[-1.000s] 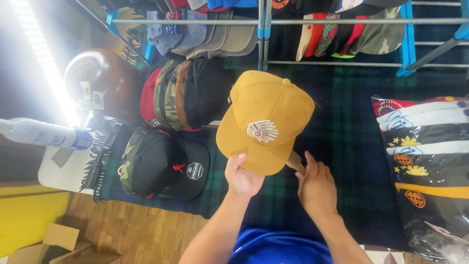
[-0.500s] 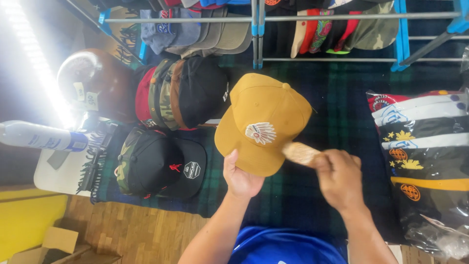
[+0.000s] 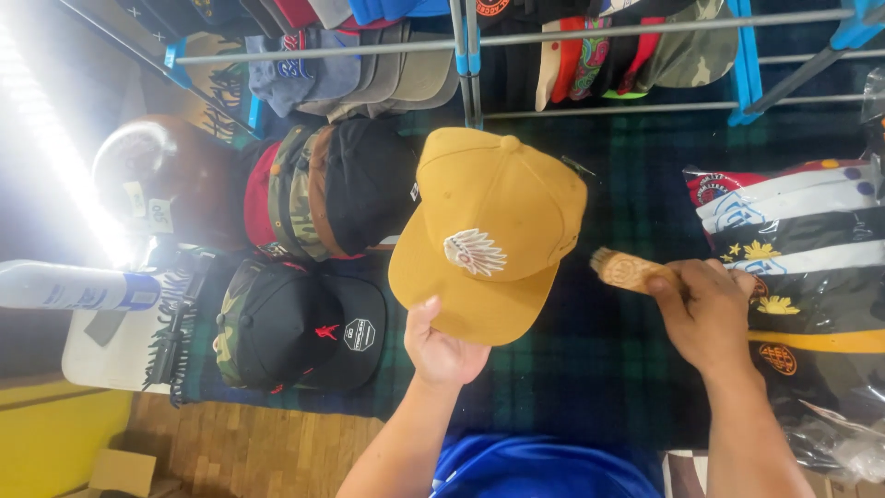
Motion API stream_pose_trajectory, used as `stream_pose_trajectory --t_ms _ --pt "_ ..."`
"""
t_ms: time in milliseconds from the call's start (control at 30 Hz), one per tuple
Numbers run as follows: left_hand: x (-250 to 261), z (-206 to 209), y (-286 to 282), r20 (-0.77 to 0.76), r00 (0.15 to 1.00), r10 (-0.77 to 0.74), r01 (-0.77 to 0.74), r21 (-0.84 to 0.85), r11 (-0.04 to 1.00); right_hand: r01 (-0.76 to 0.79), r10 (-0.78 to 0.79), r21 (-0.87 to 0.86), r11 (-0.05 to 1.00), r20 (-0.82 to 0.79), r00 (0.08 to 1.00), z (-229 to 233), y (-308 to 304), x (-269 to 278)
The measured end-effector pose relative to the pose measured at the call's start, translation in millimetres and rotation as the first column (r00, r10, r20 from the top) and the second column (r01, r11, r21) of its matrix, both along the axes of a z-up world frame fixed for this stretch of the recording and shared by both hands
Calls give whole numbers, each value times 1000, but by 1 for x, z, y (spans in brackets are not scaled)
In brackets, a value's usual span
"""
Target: Cleaning dust off baseball caps using a brush and organizing them on a storage rack.
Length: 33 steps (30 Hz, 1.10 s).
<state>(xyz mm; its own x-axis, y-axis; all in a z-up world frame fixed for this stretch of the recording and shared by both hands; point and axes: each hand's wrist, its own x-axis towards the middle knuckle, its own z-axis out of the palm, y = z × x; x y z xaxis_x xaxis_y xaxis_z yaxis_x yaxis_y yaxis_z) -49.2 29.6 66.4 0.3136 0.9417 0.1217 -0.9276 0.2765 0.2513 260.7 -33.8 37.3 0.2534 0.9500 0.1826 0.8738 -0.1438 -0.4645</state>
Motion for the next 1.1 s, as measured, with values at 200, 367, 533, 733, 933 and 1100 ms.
stream_pose_trajectory --t_ms 200,367,533,733,933,1100 --pt "14 -8 -1 -9 1000 -26 27 50 998 -194 175 182 964 118 978 17 15 -33" --pt "28 -3 1 -33 999 -15 15 -2 1000 -208 206 76 975 32 978 27 16 -96" --pt "23 -22 0 -154 986 -63 13 -305 952 -353 345 4 936 -223 912 54 -4 -120" --pt "39 -21 -2 -83 995 -47 54 81 995 50 -61 -330 943 -24 998 43 8 -97" --pt "40 -77 -7 -237 971 38 -11 111 994 -166 24 -408 898 -330 943 67 -5 -140" --pt "29 -93 -7 -461 853 245 -86 337 937 21 -191 -500 866 -292 937 57 -4 -104"
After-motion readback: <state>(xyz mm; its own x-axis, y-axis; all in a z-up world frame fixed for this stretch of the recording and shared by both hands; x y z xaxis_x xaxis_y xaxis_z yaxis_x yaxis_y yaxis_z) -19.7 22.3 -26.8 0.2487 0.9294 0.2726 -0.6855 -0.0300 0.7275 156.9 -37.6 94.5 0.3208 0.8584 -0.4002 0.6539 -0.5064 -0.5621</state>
